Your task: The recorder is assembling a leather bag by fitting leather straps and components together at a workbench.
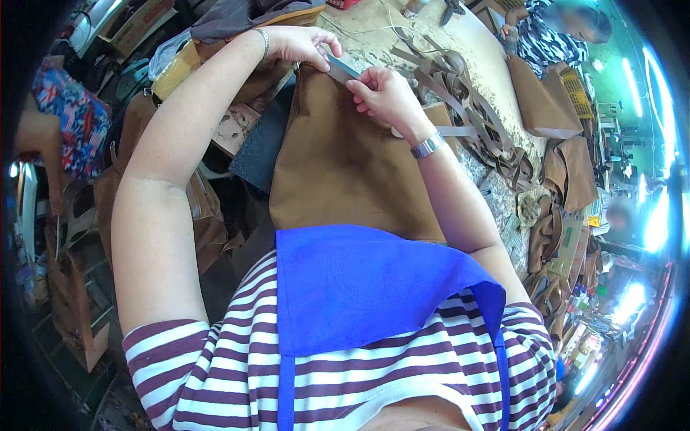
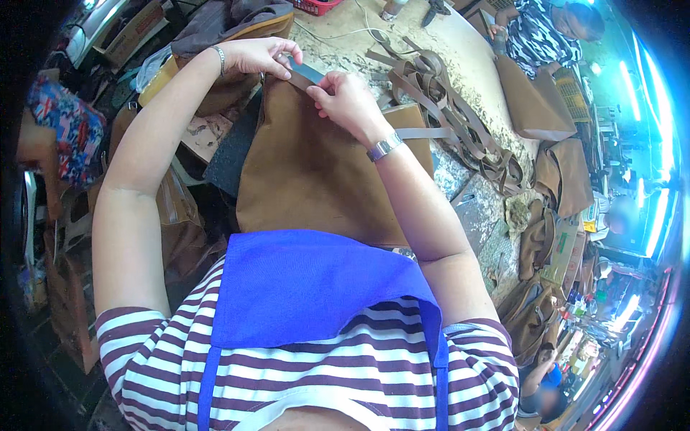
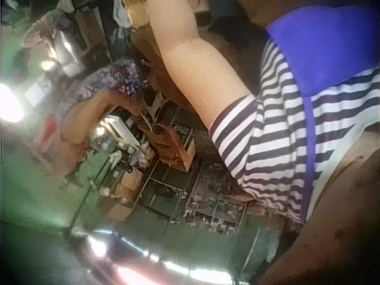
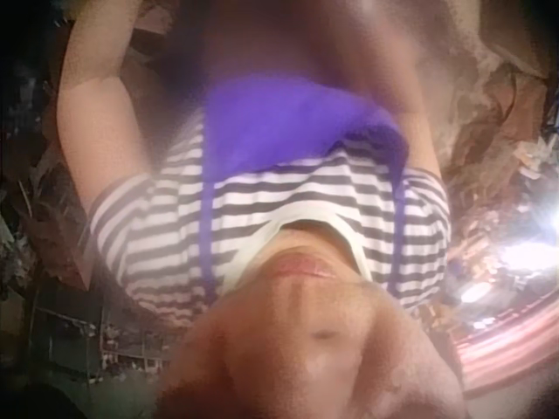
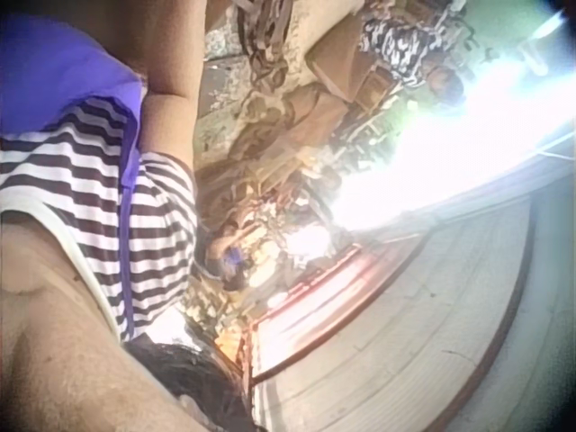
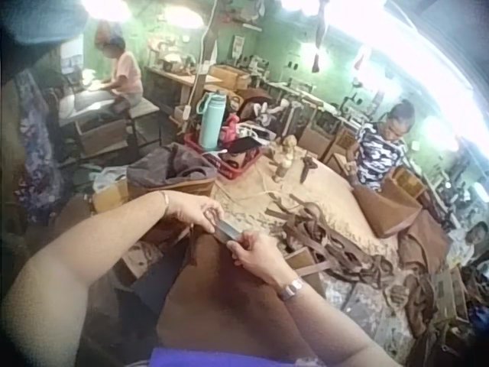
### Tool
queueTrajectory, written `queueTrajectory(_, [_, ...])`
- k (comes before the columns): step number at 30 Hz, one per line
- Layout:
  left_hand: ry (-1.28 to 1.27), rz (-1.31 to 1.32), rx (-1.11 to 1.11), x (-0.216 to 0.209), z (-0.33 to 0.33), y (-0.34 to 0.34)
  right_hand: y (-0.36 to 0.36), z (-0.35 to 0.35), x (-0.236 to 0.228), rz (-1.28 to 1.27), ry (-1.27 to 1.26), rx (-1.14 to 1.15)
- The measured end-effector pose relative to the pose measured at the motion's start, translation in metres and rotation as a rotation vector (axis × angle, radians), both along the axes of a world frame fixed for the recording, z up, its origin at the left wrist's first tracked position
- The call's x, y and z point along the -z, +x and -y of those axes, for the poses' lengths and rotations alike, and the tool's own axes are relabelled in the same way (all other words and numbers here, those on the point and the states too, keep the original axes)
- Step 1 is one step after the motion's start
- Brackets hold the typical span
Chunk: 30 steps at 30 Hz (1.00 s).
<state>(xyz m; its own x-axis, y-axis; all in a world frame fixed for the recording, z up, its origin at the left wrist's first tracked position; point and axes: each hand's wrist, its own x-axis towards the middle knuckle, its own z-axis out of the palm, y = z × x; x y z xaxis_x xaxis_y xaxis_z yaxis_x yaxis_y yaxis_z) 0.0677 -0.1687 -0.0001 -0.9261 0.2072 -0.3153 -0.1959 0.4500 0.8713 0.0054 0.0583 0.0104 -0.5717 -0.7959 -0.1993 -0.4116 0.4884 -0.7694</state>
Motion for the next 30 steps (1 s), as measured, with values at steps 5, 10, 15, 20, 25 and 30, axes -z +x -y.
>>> queueTrajectory(5, [0.0, 0.004, -0.02, 0.007, 0.0, -0.001, -0.003, -0.001, 0.021, -0.306, -0.05, -0.053])
queueTrajectory(10, [-0.085, 0.007, -0.033, -0.003, -0.007, 0.003, -0.001, 0.0, 0.026, -0.294, -0.075, -0.054])
queueTrajectory(15, [-0.213, 0.031, 0.022, -0.003, -0.003, -0.001, -0.001, 0.0, 0.027, -0.265, -0.057, -0.063])
queueTrajectory(20, [-0.158, 0.015, 0.019, -0.007, -0.01, 0.002, -0.004, -0.001, 0.025, -0.228, -0.058, -0.049])
queueTrajectory(25, [-0.108, -0.007, 0.02, -0.008, -0.01, 0.004, -0.003, -0.002, 0.019, -0.103, -0.018, -0.03])
queueTrajectory(30, [-0.021, 0.021, -0.053, -0.008, -0.01, 0.006, -0.003, -0.001, 0.02, -0.151, -0.011, -0.019])
